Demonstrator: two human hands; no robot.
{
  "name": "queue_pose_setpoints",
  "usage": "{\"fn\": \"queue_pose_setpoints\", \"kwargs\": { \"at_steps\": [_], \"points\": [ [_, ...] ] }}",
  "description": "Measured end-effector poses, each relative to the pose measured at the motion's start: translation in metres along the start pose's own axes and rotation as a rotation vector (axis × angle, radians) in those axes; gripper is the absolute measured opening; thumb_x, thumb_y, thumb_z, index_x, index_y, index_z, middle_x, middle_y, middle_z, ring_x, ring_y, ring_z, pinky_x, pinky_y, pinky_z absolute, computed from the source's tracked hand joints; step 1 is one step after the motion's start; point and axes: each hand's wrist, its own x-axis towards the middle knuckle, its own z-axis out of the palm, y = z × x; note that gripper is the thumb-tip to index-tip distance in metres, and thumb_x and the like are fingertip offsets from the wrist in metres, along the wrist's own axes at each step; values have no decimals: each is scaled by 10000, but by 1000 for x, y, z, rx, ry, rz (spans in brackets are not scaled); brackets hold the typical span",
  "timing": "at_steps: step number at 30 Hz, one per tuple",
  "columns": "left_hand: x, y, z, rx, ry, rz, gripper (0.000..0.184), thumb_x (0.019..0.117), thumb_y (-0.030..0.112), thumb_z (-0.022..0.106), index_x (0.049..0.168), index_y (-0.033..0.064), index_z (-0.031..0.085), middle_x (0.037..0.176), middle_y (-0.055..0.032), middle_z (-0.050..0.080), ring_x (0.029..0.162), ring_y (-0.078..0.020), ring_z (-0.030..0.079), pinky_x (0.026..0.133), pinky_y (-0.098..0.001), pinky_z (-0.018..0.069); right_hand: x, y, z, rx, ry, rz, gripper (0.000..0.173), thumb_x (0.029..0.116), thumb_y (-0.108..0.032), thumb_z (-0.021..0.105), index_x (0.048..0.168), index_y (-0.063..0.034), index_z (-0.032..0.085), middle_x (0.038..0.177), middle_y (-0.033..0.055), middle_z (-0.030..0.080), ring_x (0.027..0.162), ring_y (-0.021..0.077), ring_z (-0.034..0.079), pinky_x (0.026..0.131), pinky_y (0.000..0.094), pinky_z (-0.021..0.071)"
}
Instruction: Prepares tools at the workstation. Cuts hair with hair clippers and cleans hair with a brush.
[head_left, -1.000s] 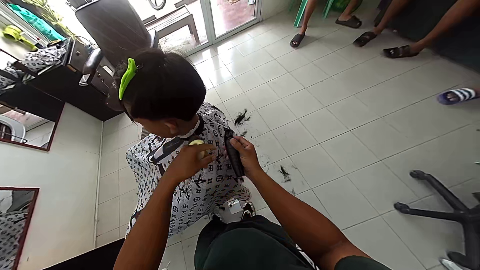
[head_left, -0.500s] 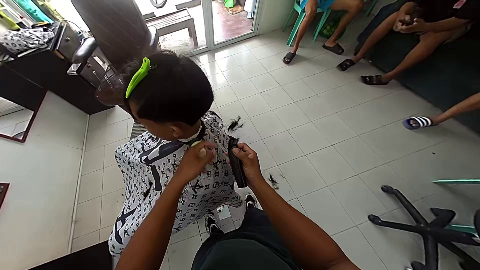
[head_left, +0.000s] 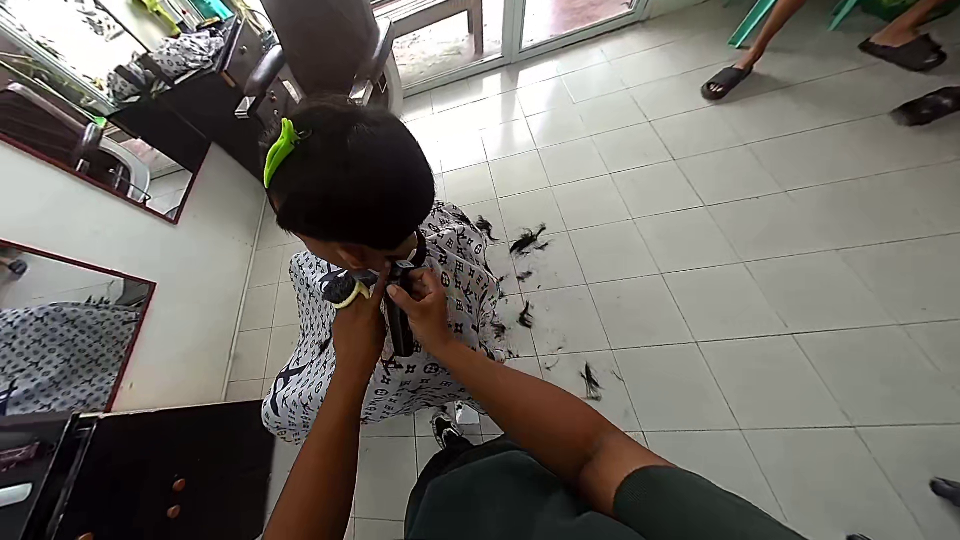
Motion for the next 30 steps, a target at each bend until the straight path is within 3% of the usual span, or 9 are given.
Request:
{"fn": "queue_pose_setpoints", "kwargs": {
  "at_steps": [6,10,15,19,25,30],
  "points": [
    [3,-8,-1,36,-3,21,580,948,-7,579,1477,231,571,914,-260,701,783,-475,698,628,-602,533,4,4,5,29,14,3,277,878,-52,750,1083,9,574,866,66,672,767,87,663,712,272,572],
    [5,-7,-6,57,-83,-9,643,946,-4,581,1525,268,511,910,-269,692,815,-487,691,656,-615,523,5,5,6,49,15,0,258,888,-41,742,1082,5,578,878,69,677,778,87,666,726,267,575],
    [6,-11,-3,83,-69,7,603,948,-9,570,1500,233,543,927,-255,699,823,-465,699,654,-589,535,7,8,7,53,11,-10,268,899,-82,746,1100,-11,583,881,58,682,768,79,661,708,255,566],
    [6,-10,-5,107,-105,-11,637,952,0,568,1529,262,504,891,-250,686,815,-454,694,654,-570,525,8,6,6,13,4,-4,257,906,-98,754,1090,-14,595,855,43,685,732,57,649,676,231,551],
    [6,-13,-3,102,-60,4,437,971,7,570,1380,141,647,946,-248,697,851,-453,703,669,-583,541,5,-1,4,7,-85,27,216,894,-79,762,1031,11,621,788,44,675,686,63,642,667,237,556],
    [5,-11,-7,94,-55,12,442,964,-23,546,1368,120,651,919,-244,697,850,-454,702,672,-584,541,-3,4,15,67,-1,-61,219,879,-60,733,1026,-30,573,793,12,662,706,45,641,672,230,553]
  ]
}}
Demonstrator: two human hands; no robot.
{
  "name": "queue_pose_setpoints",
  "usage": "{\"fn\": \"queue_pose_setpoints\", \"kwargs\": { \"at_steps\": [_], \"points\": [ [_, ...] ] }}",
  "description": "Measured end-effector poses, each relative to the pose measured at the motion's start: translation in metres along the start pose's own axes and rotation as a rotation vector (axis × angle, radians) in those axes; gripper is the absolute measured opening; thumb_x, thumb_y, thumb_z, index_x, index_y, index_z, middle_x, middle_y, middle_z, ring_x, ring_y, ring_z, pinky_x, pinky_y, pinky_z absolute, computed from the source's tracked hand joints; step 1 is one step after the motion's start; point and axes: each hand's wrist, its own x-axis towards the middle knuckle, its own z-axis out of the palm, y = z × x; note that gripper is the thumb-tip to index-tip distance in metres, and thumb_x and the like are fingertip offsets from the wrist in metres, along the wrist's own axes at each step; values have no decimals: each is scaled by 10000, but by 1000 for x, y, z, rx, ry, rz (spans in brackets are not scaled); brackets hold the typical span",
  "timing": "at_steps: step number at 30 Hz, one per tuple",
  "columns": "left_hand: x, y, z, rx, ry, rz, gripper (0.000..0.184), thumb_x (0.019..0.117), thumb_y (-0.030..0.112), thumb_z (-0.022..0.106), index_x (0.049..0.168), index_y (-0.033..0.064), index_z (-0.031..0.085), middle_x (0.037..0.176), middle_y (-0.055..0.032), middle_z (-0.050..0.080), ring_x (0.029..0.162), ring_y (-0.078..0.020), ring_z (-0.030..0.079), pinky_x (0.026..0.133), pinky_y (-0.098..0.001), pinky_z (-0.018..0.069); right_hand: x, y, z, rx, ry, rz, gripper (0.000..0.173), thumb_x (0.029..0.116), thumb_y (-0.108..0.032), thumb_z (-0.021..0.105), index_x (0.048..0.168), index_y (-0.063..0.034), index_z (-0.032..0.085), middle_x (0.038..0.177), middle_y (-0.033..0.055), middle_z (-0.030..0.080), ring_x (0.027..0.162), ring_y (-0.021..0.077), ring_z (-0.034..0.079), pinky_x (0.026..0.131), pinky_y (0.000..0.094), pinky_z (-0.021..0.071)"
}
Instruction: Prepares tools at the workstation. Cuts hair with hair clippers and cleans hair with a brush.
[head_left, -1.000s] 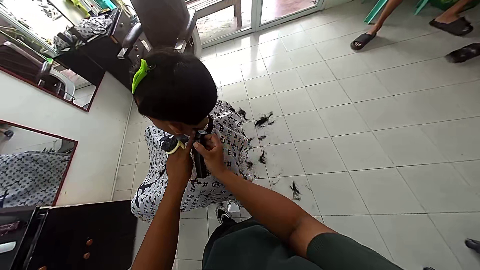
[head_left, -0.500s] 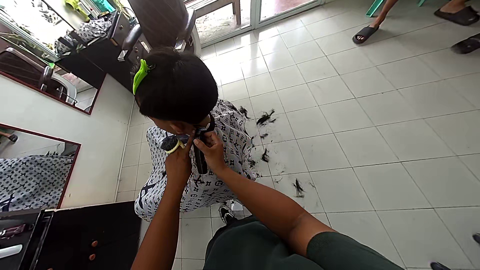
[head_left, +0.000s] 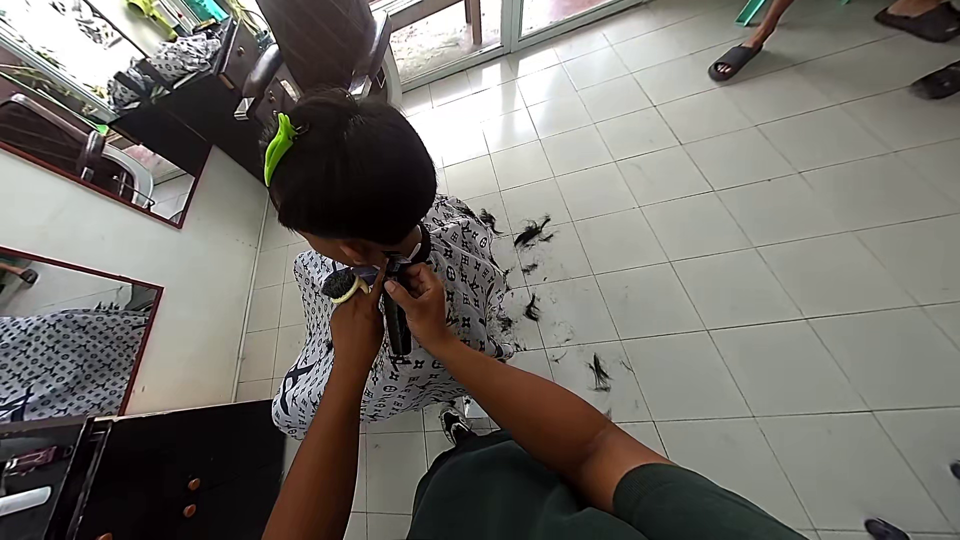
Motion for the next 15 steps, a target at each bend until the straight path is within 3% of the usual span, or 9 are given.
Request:
{"fn": "queue_pose_setpoints", "kwargs": {
  "at_steps": [3,10,15],
  "points": [
    [-1,-1,-1,-13,-15,-1,426,974,-27,531,1363,101,648,927,-249,697,858,-459,700,678,-589,538,-1,5,4,31,30,-23,224,883,-72,726,1036,-43,565,814,6,662,725,40,644,679,229,554],
    [-3,-4,0,10,-5,8,543,956,-42,541,1455,169,589,895,-250,696,805,-464,698,641,-587,530,0,8,7,44,58,-43,231,897,-79,716,1071,-41,571,871,8,667,771,33,650,718,221,560],
    [-2,-6,2,15,4,18,504,950,-55,541,1418,119,611,882,-249,685,785,-459,692,616,-581,528,0,12,8,75,58,-61,226,894,-106,721,1059,-59,575,852,-2,660,760,32,646,704,222,561]
  ]
}}
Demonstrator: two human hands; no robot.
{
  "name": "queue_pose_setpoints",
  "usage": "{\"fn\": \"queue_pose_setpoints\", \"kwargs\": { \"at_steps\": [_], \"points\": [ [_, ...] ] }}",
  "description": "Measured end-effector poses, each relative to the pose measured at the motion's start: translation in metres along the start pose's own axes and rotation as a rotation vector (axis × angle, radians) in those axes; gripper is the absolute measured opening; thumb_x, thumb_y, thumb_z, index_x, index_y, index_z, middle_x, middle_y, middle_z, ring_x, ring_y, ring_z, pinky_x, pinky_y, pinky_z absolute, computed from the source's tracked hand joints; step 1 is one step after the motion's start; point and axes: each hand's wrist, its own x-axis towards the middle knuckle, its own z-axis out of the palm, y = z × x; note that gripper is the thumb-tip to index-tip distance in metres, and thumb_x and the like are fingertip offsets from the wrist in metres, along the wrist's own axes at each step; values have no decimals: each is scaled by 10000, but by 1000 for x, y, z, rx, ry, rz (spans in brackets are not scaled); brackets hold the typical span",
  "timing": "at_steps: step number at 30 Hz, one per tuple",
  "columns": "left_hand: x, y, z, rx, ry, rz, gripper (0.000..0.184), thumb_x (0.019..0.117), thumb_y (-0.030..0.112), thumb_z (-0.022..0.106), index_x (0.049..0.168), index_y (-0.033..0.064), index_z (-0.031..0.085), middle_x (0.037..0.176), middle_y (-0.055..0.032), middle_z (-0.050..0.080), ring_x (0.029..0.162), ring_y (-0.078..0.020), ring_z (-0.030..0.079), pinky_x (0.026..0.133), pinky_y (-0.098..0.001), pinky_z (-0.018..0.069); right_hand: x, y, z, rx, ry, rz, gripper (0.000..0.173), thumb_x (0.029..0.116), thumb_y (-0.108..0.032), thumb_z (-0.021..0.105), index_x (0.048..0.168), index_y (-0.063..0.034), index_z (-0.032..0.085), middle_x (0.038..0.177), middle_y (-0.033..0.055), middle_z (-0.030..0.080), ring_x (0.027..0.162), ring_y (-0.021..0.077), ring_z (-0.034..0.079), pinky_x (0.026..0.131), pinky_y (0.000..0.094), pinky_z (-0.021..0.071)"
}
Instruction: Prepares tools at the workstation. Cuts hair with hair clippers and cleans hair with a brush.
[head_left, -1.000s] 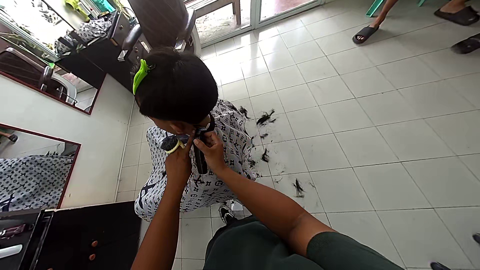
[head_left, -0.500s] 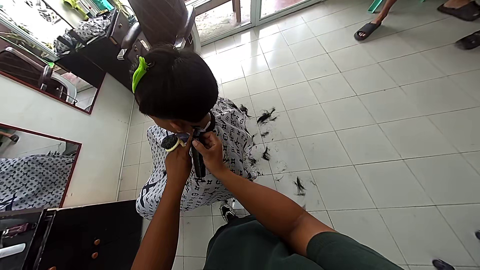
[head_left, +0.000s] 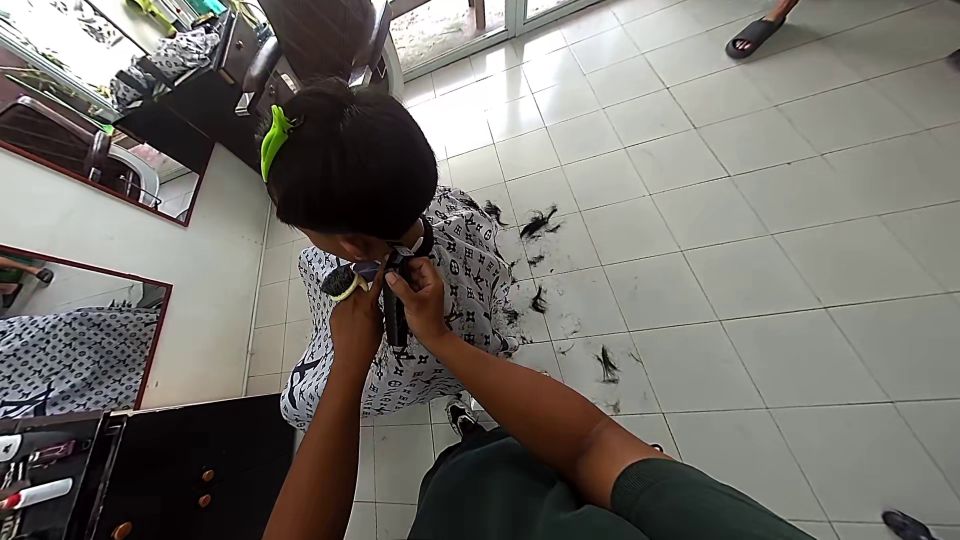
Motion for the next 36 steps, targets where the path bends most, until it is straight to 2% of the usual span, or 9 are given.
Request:
{"fn": "queue_pose_setpoints", "kwargs": {
  "at_steps": [4,8,13,17,21,23,27,30,36],
  "points": [
    [0,0,0,12,-7,-6,434,950,-45,547,1351,86,651,887,-245,688,792,-451,697,616,-573,531,1,-1,1,-14,4,9,231,902,-115,725,1067,-53,576,846,-2,660,749,28,644,696,215,557],
    [0,-1,0,5,-25,-24,355,959,-23,550,1281,41,683,898,-251,686,836,-447,699,649,-579,534,2,-5,2,-37,-14,44,231,908,-121,740,1067,-44,592,829,10,667,694,26,627,627,194,529],
    [0,-1,-2,-27,-26,-30,321,958,-22,557,1244,30,691,918,-252,689,859,-462,695,659,-592,535,0,-3,0,-25,-38,9,233,897,-111,741,1062,-51,588,823,-2,666,709,21,635,646,196,541],
    [1,-1,-2,-16,-15,-16,382,955,-39,553,1306,58,669,900,-252,684,815,-459,693,629,-585,528,-1,-2,1,-7,-13,19,233,903,-108,729,1068,-56,573,827,-6,663,706,15,630,639,192,534],
    [1,-2,-3,2,-54,-17,423,959,-33,555,1351,97,648,946,-247,684,853,-452,695,645,-585,532,0,-4,1,-23,-11,30,238,920,-135,726,1083,-56,571,854,-1,663,731,17,632,661,195,536],
    [1,-2,-3,16,-70,-20,432,959,-35,555,1362,96,639,948,-247,683,863,-452,693,648,-579,534,2,-5,2,-42,-8,48,239,928,-149,726,1087,-54,576,840,4,658,710,22,621,639,194,524],
    [1,1,-5,12,-75,-40,408,957,-30,568,1345,65,650,921,-254,676,866,-457,688,663,-584,529,4,-6,1,-66,-37,62,232,923,-130,735,1085,-40,595,829,18,664,682,30,617,609,196,520],
    [1,-1,-2,-5,-53,-29,389,943,-38,575,1310,58,665,962,-264,682,875,-470,691,656,-600,535,3,-7,0,-48,-41,46,230,918,-117,733,1084,-34,597,836,12,664,713,26,626,654,200,536],
    [2,1,-3,-1,-84,-52,397,957,-21,570,1336,62,654,965,-265,681,892,-466,691,682,-597,537,5,-10,-1,-53,-81,60,219,928,-121,728,1087,-29,608,833,21,673,704,28,628,640,198,532]
  ]
}}
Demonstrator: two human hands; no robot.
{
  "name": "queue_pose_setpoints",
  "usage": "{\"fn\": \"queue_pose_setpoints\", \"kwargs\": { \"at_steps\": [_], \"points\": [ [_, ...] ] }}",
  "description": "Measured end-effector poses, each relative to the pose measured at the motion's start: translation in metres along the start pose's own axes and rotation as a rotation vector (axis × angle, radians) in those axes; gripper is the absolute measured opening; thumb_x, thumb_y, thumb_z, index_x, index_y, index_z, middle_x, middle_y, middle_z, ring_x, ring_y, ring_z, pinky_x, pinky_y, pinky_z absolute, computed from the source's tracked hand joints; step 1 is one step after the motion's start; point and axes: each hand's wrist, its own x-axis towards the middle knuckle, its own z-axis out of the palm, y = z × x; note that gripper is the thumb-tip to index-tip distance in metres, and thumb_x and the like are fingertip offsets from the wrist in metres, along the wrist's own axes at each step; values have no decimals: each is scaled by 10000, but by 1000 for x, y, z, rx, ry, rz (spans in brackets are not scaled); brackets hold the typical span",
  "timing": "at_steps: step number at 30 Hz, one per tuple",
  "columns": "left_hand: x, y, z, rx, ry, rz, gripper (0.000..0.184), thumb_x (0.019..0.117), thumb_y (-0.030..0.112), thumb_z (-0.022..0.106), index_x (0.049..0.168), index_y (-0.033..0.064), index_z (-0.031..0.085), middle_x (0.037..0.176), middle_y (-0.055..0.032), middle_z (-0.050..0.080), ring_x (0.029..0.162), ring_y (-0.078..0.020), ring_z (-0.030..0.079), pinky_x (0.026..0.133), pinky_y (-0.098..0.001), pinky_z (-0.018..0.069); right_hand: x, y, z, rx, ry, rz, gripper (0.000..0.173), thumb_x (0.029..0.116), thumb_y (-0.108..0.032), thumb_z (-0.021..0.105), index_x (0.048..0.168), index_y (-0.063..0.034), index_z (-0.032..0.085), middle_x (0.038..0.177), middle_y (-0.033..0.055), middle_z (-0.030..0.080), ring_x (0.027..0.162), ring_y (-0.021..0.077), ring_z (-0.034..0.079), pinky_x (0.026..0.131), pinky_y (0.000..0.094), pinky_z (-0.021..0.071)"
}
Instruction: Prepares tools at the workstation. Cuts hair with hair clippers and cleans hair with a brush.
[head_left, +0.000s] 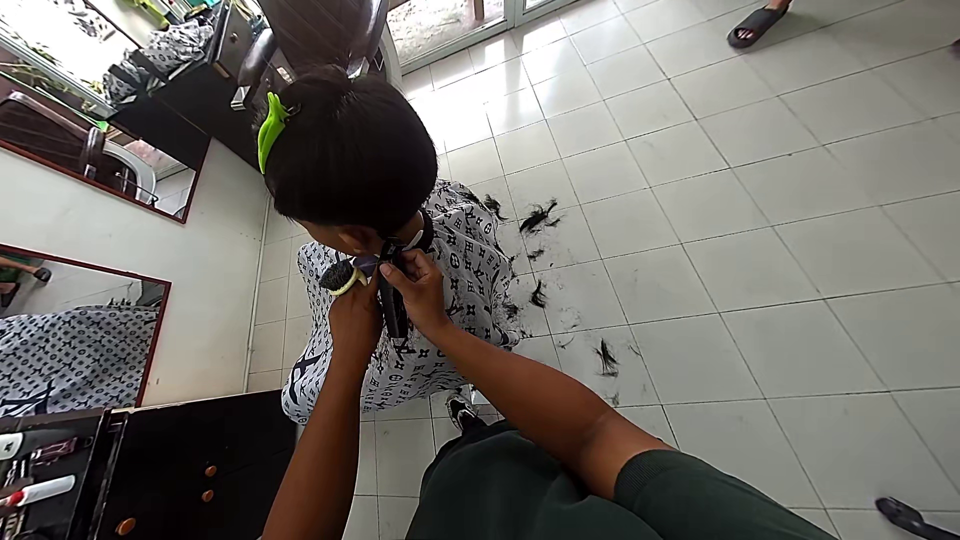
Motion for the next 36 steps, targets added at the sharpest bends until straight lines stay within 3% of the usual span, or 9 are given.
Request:
{"fn": "queue_pose_setpoints", "kwargs": {
  "at_steps": [7,10,12,18,22,26,29,32,36],
  "points": [
    [-11,-14,12,-374,171,359,391,966,97,560,1341,71,670,1040,-204,735,778,-389,723,625,-561,569,-12,-38,-68,-138,-86,128,268,910,-129,696,1116,34,639,872,51,721,752,102,696,708,302,605],
    [-2,12,-40,-829,-319,298,329,1058,303,550,1222,58,696,920,-5,748,682,-58,665,599,-244,544,-12,-49,-102,-125,23,133,214,953,-116,622,1109,29,606,874,63,727,716,137,710,640,315,613],
    [9,28,-62,-1053,-264,341,274,1044,238,573,1103,22,730,842,24,733,636,28,614,569,-153,497,-10,-52,-116,-103,69,117,160,966,-108,594,1083,1,597,853,49,731,709,134,719,619,297,612],
    [34,30,-70,-792,-601,227,285,1041,228,607,1255,44,650,945,-78,711,684,-119,644,592,-288,537,-19,-56,-127,-91,87,100,129,957,-95,589,1047,-3,600,829,52,730,706,135,723,631,293,616],
    [25,32,-82,-1144,-266,216,148,1020,126,606,1100,54,707,855,7,745,618,-12,642,521,-163,506,-24,-54,-125,-115,78,97,153,935,-112,632,1048,-16,597,822,30,725,691,124,721,611,289,617],
    [20,13,-79,-917,-573,198,272,1045,207,591,1256,45,643,952,-44,720,677,-72,654,552,-234,529,-31,-53,-120,-128,65,95,155,925,-97,643,1051,-14,607,835,36,732,717,131,731,627,307,628],
    [-5,-12,-91,-834,-25,397,230,1011,213,622,1092,31,737,923,-21,735,709,-11,646,637,-196,544,-36,-54,-109,-153,31,49,185,898,-88,679,1061,-14,632,842,1,736,713,103,724,643,290,628],
    [8,-42,-102,-626,518,433,200,965,144,640,1058,-10,728,1137,-182,701,928,-218,675,746,-370,563,-43,-52,-87,-178,18,-4,263,868,-71,706,1106,15,634,865,-19,733,752,65,713,701,265,620],
    [36,-61,-95,-348,558,565,384,918,135,670,1301,147,706,1577,-273,379,1486,-422,334,1179,-582,309,-44,-42,-36,-216,-20,-199,319,827,-72,758,1092,56,633,937,9,740,846,32,709,799,226,599]
  ]
}}
